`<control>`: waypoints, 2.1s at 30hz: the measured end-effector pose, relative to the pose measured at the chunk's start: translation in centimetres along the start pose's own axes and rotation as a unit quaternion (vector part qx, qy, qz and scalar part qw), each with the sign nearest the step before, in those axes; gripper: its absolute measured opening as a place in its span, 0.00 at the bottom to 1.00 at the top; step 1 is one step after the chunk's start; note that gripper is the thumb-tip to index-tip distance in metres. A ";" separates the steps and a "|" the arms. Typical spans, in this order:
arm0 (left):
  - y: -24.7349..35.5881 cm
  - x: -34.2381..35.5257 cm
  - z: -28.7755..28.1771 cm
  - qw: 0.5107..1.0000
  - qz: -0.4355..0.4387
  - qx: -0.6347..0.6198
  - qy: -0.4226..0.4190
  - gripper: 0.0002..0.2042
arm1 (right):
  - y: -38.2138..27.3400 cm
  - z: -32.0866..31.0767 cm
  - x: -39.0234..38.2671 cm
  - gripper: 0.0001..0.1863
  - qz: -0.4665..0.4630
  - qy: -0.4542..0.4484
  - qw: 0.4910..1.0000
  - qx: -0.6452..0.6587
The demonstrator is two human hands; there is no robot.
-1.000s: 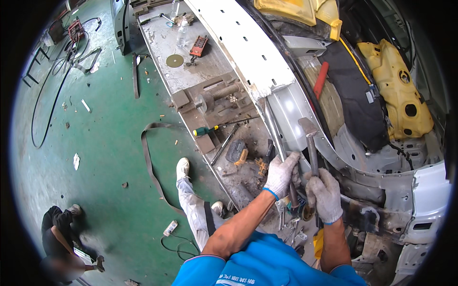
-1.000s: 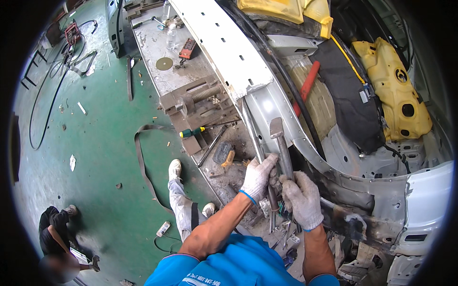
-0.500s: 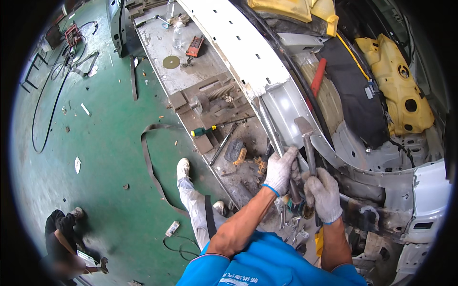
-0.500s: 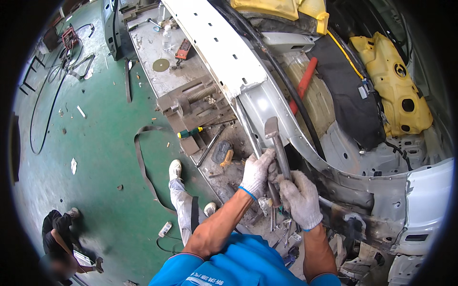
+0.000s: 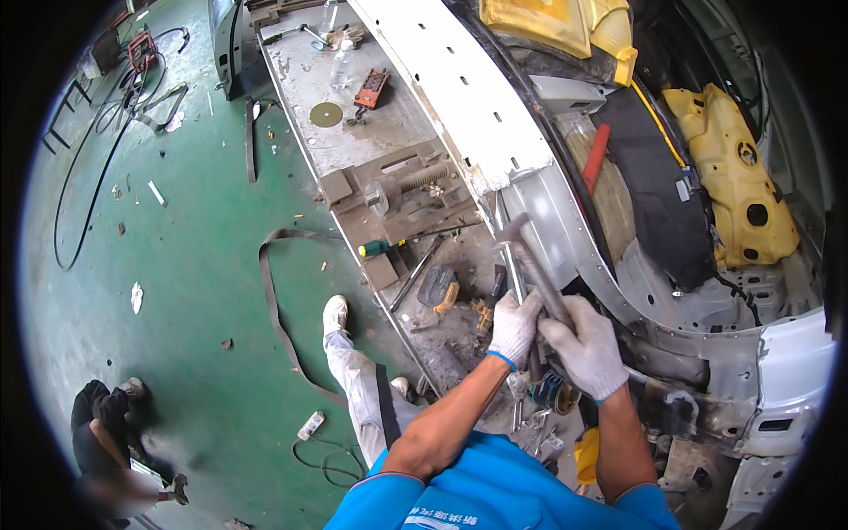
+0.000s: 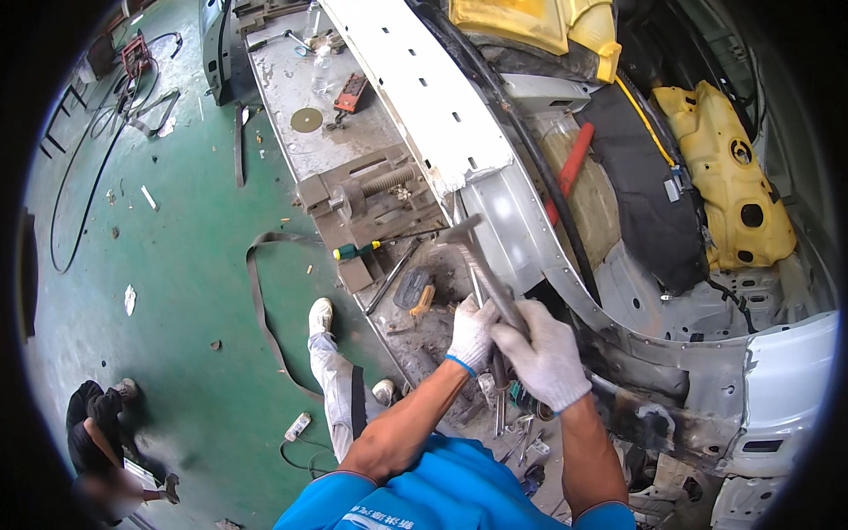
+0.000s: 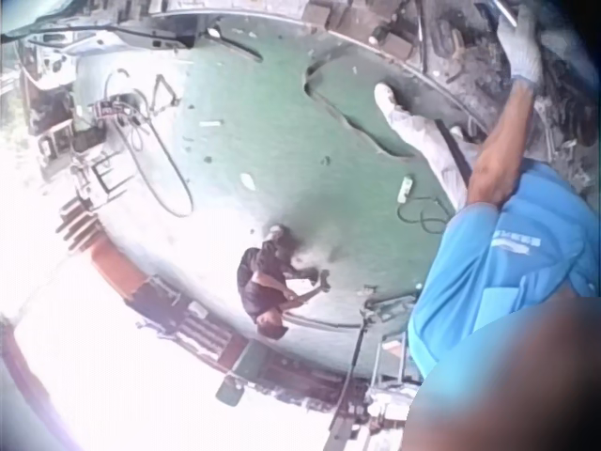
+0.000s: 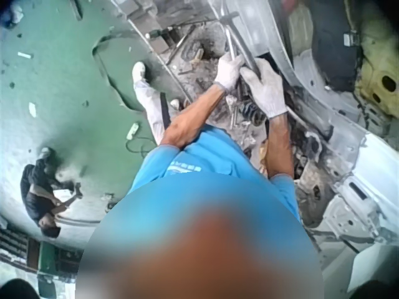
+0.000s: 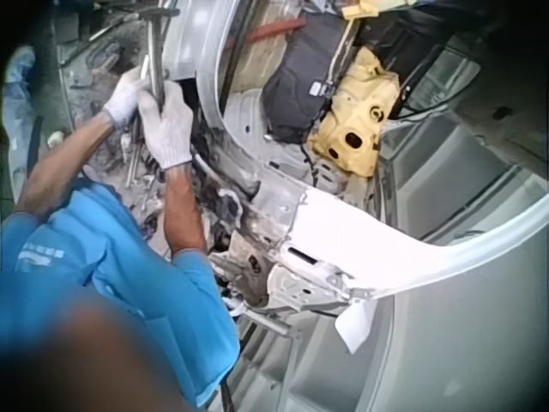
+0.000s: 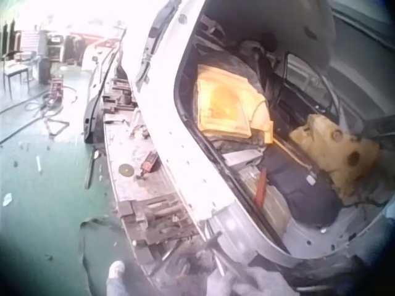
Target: The person uses a hammer and a metal bar to repeatedly strike and pry a section of a white car body panel. The person works on the panel's edge and seam area, adjusting the bar's position and striking it to deform or separate the metal.
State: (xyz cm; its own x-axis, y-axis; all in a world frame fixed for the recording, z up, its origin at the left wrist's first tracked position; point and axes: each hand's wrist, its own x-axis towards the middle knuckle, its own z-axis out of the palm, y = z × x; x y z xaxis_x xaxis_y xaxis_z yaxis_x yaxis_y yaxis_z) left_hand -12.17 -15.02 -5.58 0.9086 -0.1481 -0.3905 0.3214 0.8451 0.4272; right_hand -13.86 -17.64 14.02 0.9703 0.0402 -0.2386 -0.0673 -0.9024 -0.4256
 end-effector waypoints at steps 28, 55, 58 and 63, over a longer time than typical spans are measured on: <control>0.5 0.5 2.5 0.998 -0.015 0.006 0.065 0.22 | -12.6 -7.0 17.8 0.18 -0.340 -0.107 0.667 -0.654; 0.2 0.4 2.2 0.995 0.013 0.040 0.086 0.21 | -12.5 -5.9 17.7 0.18 -0.391 -0.084 0.670 -0.625; 0.1 0.5 2.3 0.996 0.001 0.025 0.081 0.21 | -12.5 -6.4 17.9 0.16 -0.472 -0.060 0.735 -0.484; 0.2 0.6 2.1 0.996 -0.029 0.026 0.075 0.21 | -12.6 -5.9 19.0 0.20 -0.309 -0.101 0.653 -0.684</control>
State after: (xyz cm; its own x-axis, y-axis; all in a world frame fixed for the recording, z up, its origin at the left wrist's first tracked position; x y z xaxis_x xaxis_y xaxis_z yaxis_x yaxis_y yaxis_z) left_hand -11.01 -16.01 -3.94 0.8398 -0.1143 -0.5308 0.3885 0.8094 0.4403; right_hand 6.76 -8.06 20.02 0.6540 0.5090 -0.5596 0.7276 -0.2207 0.6496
